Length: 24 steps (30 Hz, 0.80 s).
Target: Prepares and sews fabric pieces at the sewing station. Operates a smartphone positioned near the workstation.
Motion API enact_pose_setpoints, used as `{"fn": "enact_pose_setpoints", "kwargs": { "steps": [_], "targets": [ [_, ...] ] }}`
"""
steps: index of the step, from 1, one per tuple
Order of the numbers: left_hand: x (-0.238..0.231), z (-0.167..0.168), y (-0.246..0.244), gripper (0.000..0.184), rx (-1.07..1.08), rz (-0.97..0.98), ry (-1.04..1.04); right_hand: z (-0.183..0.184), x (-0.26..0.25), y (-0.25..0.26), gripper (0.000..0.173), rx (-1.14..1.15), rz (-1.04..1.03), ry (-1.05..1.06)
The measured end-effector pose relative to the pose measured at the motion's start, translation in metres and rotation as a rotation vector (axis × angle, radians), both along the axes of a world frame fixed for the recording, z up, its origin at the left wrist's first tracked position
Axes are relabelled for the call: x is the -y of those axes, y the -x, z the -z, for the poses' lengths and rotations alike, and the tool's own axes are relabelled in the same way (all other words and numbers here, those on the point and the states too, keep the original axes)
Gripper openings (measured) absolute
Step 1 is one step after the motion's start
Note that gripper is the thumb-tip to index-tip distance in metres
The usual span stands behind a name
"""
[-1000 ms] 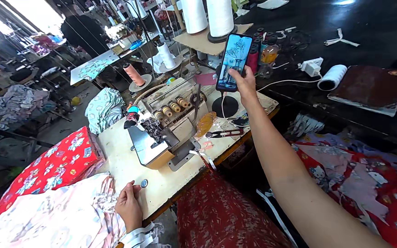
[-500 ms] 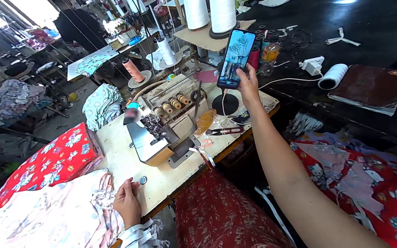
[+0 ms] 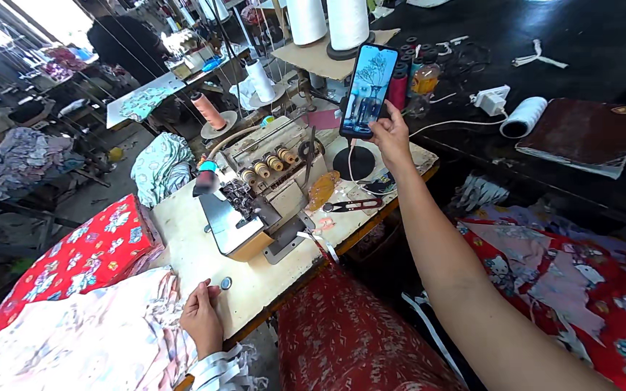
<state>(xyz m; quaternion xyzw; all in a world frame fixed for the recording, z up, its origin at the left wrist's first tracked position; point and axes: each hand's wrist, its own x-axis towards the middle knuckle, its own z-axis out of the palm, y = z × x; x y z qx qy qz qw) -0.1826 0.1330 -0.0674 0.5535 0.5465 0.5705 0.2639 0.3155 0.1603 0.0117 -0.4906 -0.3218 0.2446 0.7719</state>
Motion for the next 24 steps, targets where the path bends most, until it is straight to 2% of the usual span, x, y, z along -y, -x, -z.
{"fn": "enact_pose_setpoints", "kwargs": {
  "steps": [7, 9, 12, 14, 18, 22, 24],
  "targets": [
    [0.0, 0.001, 0.0, 0.026, 0.013, -0.002, -0.011, -0.004, -0.002, 0.005, 0.062, -0.044, 0.042, -0.003],
    [0.0, 0.0, 0.0, 0.026, 0.015, 0.0, -0.008, -0.01, -0.003, 0.011, 0.07, -0.028, 0.076, 0.035],
    [0.0, 0.0, 0.0, 0.027, 0.013, 0.001, -0.006, -0.014, -0.011, 0.021, 0.092, 0.034, 0.152, 0.068],
    [0.001, 0.0, -0.001, 0.027, 0.015, -0.003, -0.004, -0.015, -0.017, 0.024, 0.097, 0.057, 0.205, 0.086],
    [0.001, -0.001, -0.002, 0.026, 0.043, -0.009, -0.001, -0.026, -0.019, 0.023, 0.084, 0.018, 0.251, 0.137],
    [0.0, -0.001, -0.001, 0.026, 0.044, -0.002, 0.002, -0.035, -0.021, 0.022, 0.081, 0.036, 0.312, 0.242],
    [0.0, -0.001, -0.001, 0.027, 0.046, -0.004, -0.006, -0.031, -0.02, 0.021, 0.074, 0.041, 0.289, 0.198]
  ]
}}
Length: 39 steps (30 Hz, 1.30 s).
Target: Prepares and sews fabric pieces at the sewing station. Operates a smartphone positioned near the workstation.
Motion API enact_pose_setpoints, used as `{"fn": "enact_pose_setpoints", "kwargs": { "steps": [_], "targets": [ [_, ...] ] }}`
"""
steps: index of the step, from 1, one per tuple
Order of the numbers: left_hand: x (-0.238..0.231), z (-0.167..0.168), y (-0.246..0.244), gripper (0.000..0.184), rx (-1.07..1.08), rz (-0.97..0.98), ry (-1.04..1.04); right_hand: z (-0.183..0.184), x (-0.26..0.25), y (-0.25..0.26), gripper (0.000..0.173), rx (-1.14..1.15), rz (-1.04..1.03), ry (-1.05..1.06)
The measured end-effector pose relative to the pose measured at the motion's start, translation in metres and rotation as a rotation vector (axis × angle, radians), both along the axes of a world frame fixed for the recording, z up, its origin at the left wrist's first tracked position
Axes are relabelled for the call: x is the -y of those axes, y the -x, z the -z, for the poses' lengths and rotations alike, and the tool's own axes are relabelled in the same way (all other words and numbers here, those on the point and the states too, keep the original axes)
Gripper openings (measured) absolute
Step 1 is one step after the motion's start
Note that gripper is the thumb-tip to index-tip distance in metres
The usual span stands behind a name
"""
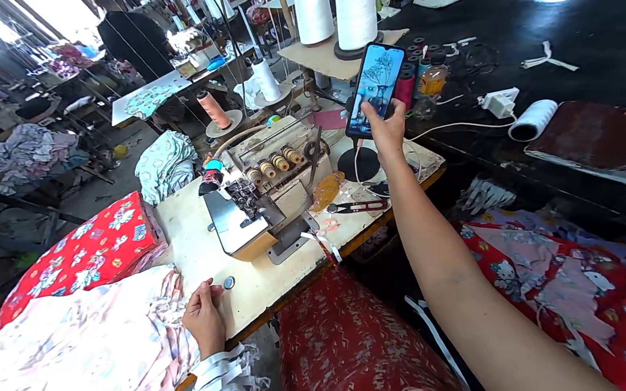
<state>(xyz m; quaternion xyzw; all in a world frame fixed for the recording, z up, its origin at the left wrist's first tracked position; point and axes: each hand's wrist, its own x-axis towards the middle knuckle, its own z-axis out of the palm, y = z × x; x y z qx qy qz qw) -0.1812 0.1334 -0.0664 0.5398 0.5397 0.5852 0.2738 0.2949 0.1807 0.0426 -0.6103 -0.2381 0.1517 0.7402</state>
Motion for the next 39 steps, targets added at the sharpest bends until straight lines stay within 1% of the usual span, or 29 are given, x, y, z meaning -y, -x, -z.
{"fn": "enact_pose_setpoints", "kwargs": {
  "steps": [2, 4, 9, 14, 19, 22, 24, 28, 30, 39],
  "targets": [
    [0.0, -0.001, 0.0, 0.026, -0.003, -0.004, 0.001, 0.007, 0.004, -0.003, 0.061, 0.009, -0.054, -0.075],
    [0.0, -0.001, -0.001, 0.027, -0.013, -0.005, 0.007, 0.01, 0.01, -0.005, 0.052, -0.002, -0.093, -0.097],
    [0.001, -0.001, 0.0, 0.027, -0.027, 0.001, -0.004, 0.014, 0.01, -0.012, 0.046, 0.021, -0.106, -0.063],
    [0.002, 0.001, -0.002, 0.027, -0.053, -0.017, -0.01, 0.015, 0.015, -0.016, 0.048, -0.016, -0.169, -0.095],
    [0.004, -0.002, -0.006, 0.027, -0.116, -0.129, -0.019, 0.014, 0.019, -0.018, 0.051, -0.142, -0.251, -0.174],
    [0.004, -0.001, -0.005, 0.026, -0.136, -0.124, -0.02, 0.015, 0.019, -0.019, 0.055, -0.168, -0.313, -0.224],
    [0.004, 0.0, -0.004, 0.025, -0.142, -0.095, -0.01, 0.019, 0.019, -0.019, 0.06, -0.144, -0.336, -0.238],
    [0.004, 0.0, -0.004, 0.025, -0.145, -0.069, 0.001, 0.024, 0.022, -0.016, 0.082, -0.112, -0.361, -0.235],
    [0.003, 0.0, -0.004, 0.025, -0.148, -0.059, 0.002, 0.026, 0.022, -0.017, 0.088, -0.094, -0.377, -0.238],
    [0.002, 0.0, -0.003, 0.024, -0.15, -0.046, 0.008, 0.025, 0.02, -0.017, 0.084, -0.102, -0.381, -0.253]
  ]
}}
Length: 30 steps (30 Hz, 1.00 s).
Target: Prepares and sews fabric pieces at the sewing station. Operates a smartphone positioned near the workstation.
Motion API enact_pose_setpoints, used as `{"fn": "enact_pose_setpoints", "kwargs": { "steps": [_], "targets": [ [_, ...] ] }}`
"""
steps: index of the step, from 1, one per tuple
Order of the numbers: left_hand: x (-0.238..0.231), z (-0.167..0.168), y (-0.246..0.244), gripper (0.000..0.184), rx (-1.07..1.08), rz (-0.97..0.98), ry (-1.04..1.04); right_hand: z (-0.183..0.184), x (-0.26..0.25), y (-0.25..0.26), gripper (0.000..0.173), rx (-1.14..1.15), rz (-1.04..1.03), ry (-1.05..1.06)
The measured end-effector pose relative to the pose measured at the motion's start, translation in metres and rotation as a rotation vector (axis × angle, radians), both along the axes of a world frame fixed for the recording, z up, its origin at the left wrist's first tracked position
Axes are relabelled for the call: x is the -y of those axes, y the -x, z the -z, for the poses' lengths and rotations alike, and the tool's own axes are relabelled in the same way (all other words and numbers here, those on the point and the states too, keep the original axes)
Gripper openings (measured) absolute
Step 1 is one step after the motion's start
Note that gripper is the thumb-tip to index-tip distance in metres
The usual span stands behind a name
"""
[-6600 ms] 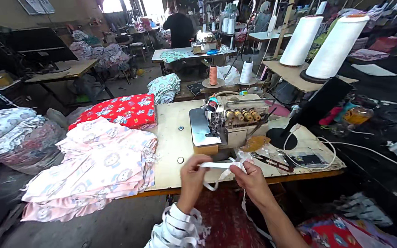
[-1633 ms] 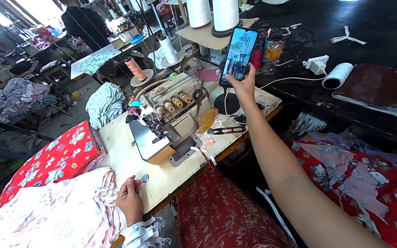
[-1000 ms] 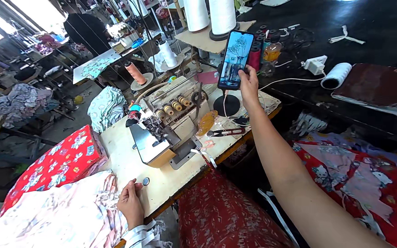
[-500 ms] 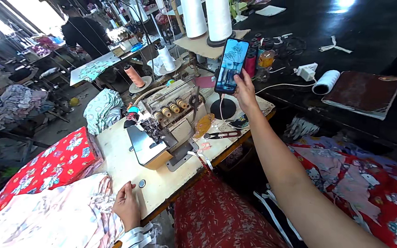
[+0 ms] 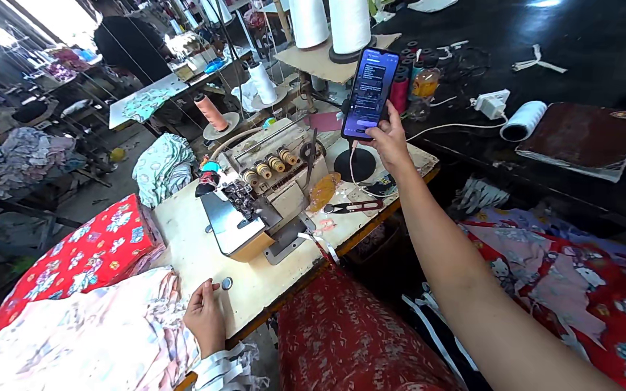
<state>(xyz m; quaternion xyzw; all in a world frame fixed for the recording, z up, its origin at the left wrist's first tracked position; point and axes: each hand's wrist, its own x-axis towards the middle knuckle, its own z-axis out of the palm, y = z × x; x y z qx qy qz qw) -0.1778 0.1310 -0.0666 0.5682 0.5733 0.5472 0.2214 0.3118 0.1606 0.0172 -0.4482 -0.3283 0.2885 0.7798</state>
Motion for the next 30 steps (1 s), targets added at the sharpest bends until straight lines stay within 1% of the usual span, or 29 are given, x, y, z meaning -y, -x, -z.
{"fn": "enact_pose_setpoints", "kwargs": {
  "steps": [2, 6, 11, 15, 21, 30],
  "targets": [
    [0.0, 0.0, 0.0, 0.023, -0.004, -0.002, 0.002, 0.002, 0.0, 0.002, 0.09, 0.016, 0.003, -0.005],
    [-0.001, 0.001, 0.001, 0.023, 0.002, 0.001, 0.002, 0.003, -0.001, 0.007, 0.111, 0.08, 0.007, -0.034],
    [-0.001, 0.003, 0.001, 0.023, 0.001, 0.003, -0.002, 0.003, -0.006, 0.01, 0.119, 0.085, 0.038, -0.068],
    [-0.001, 0.002, 0.001, 0.024, 0.007, 0.002, -0.003, 0.002, -0.011, 0.013, 0.115, 0.107, 0.106, -0.057],
    [-0.001, 0.003, 0.002, 0.023, 0.014, 0.0, -0.012, 0.002, -0.005, 0.012, 0.114, 0.096, 0.069, -0.035],
    [0.002, -0.001, 0.0, 0.024, -0.003, 0.011, -0.004, -0.001, -0.001, 0.01, 0.093, 0.065, 0.051, 0.004]
  ]
}}
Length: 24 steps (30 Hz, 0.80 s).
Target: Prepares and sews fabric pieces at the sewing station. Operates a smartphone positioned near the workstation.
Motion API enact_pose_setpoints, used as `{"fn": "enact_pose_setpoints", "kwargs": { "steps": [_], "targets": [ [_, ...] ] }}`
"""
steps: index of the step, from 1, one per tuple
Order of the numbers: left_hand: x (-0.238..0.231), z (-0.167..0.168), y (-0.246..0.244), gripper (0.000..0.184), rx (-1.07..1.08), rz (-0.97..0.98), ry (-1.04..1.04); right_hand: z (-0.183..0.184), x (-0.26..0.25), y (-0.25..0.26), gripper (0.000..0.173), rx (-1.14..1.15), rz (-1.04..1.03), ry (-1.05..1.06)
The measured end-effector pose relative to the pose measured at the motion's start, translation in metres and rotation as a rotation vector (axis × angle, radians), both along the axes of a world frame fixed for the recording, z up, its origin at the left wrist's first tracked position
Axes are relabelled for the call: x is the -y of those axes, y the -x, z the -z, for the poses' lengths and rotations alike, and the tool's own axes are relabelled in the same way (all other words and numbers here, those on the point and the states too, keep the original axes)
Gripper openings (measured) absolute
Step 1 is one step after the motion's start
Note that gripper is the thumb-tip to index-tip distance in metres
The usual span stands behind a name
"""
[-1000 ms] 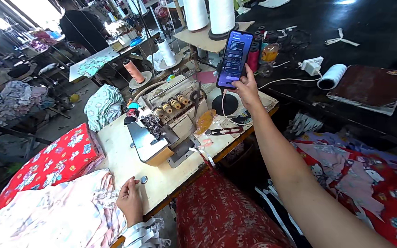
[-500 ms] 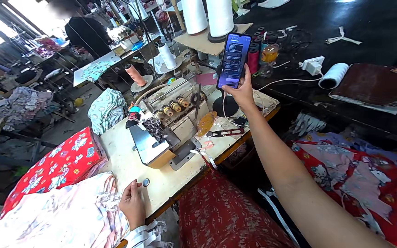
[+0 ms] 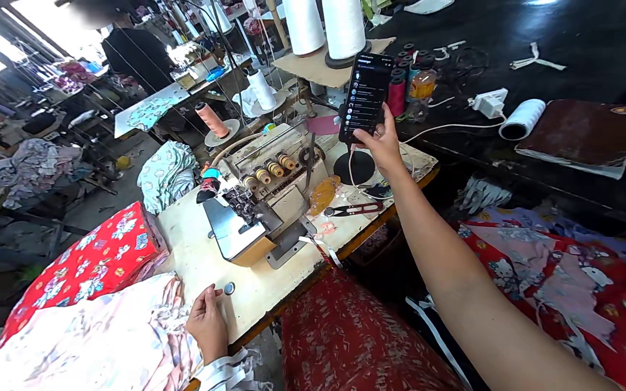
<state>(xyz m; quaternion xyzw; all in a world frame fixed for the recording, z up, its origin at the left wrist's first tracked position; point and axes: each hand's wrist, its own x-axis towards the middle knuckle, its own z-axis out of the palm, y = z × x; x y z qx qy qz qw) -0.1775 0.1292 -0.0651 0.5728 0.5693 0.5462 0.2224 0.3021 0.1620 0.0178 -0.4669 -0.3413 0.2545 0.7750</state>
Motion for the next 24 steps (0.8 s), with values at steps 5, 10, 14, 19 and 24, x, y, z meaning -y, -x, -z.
{"fn": "enact_pose_setpoints", "kwargs": {
  "steps": [5, 10, 14, 19, 24],
  "targets": [
    [-0.001, 0.001, 0.0, 0.023, 0.017, -0.006, -0.008, -0.002, 0.002, -0.001, 0.087, -0.019, 0.002, 0.022],
    [0.0, 0.001, 0.0, 0.023, 0.009, 0.003, -0.011, -0.003, 0.003, -0.002, 0.081, -0.038, 0.016, 0.04],
    [0.0, 0.001, 0.0, 0.022, 0.016, -0.002, -0.01, -0.002, 0.002, -0.006, 0.07, -0.027, 0.057, 0.042],
    [0.0, 0.002, 0.001, 0.022, 0.012, 0.005, -0.017, -0.007, 0.002, -0.011, 0.054, -0.033, 0.076, 0.056],
    [-0.001, 0.002, 0.0, 0.022, 0.006, 0.004, -0.018, -0.011, 0.001, -0.011, 0.049, -0.043, 0.097, 0.066]
  ]
}}
